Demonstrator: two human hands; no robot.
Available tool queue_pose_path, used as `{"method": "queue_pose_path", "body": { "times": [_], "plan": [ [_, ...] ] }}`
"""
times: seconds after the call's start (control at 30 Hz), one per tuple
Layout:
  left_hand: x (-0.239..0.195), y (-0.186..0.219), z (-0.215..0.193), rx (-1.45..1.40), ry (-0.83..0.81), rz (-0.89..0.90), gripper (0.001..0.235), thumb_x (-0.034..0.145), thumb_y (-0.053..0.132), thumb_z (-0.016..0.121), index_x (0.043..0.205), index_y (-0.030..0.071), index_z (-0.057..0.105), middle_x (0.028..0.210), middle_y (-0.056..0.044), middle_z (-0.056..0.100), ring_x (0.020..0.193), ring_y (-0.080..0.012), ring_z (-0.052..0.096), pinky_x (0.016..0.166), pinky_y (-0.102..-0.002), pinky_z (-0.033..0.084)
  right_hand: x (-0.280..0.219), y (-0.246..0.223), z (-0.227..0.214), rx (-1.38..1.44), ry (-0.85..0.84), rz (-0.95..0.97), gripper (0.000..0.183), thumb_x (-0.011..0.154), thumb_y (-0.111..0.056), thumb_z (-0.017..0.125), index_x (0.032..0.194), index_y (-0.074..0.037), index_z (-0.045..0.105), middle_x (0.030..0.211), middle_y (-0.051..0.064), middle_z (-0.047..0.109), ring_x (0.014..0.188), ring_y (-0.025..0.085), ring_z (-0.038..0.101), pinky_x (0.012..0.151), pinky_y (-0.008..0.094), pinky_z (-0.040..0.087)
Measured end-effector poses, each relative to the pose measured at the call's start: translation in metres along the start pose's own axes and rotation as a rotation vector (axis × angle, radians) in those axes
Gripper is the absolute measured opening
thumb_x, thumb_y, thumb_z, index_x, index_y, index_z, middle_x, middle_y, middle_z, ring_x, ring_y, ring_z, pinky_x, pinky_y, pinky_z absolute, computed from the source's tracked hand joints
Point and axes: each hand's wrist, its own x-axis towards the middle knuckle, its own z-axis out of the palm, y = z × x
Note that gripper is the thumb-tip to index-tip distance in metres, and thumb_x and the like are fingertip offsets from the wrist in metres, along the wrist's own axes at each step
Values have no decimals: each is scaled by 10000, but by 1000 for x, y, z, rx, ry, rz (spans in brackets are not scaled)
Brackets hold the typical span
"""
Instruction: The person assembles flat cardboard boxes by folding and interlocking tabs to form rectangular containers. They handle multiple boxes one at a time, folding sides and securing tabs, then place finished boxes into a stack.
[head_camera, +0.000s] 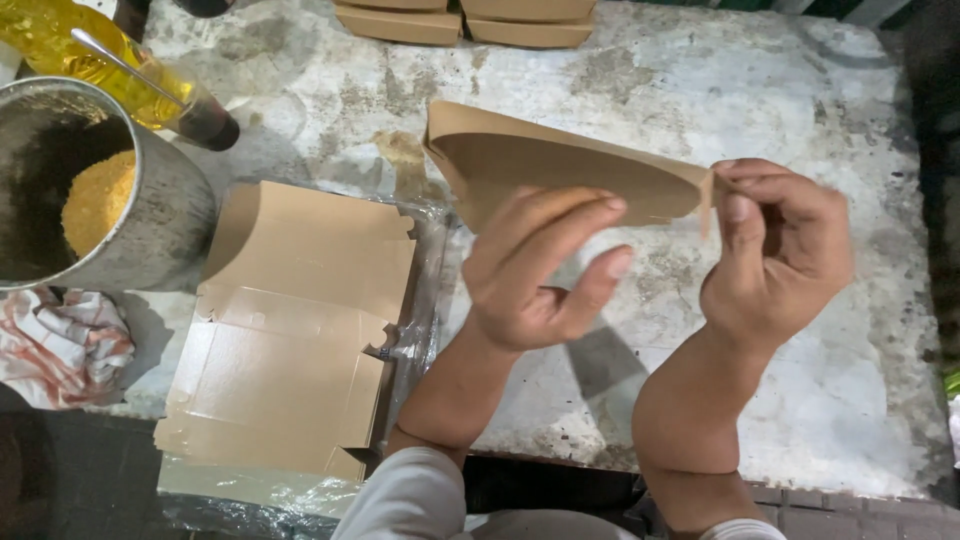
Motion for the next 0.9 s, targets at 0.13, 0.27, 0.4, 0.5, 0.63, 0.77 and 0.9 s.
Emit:
{"method": "queue_pose_path", "body": {
  "times": [0.13,0.27,0.4,0.5,0.63,0.77,0.9],
  "plan": [
    [0,-11,-18,273,151,-18,163,900,180,694,1033,96,653,1003,-55,651,932,-155,588,820,-284,509,2,12,-16,-36,10,43,187,1122,-90,574,1091,80,503,1015,239,583,1043,405,649,998,503,596],
    [6,-3,-17,389,145,-243,161,907,154,708,1056,118,659,1152,-77,566,1077,-252,592,910,-373,488,2,10,-18,-42,34,84,160,1113,-66,584,1086,76,516,1009,229,595,1029,374,649,1001,475,597],
    [6,-9,-13,340,179,-263,225,911,152,683,1116,86,615,1186,-79,487,1114,-258,567,978,-388,563,2,7,-17,-73,35,111,243,1110,-142,600,1090,81,505,1032,253,602,1067,377,660,938,438,587],
    [4,-23,-25,408,217,-390,402,911,161,712,1253,61,527,1300,-137,523,1213,-266,570,951,-367,509,3,8,-21,-82,54,144,185,1137,-82,565,1109,88,499,1106,317,627,670,209,496,583,279,446],
    [4,-26,-37,225,70,-549,437,943,136,721,1321,21,534,1386,-138,579,1326,-276,586,1155,-381,529,5,15,-30,-27,56,160,174,1173,-86,526,1156,71,453,1074,276,566,996,338,613,683,371,577],
    [2,-20,-25,199,-1,-392,309,864,43,787,1134,-36,658,1078,-153,722,965,-227,737,900,-292,632,9,22,-26,20,165,42,131,1153,-52,514,1187,-41,389,1169,127,406,1074,300,475,971,488,475],
    [-9,-23,-10,262,130,-152,529,754,161,903,1145,-34,606,1037,-162,728,905,-229,777,813,-273,696,1,16,-25,86,90,74,228,1081,-188,591,1025,-44,423,842,112,492,669,220,549,625,351,517]
  ]
}}
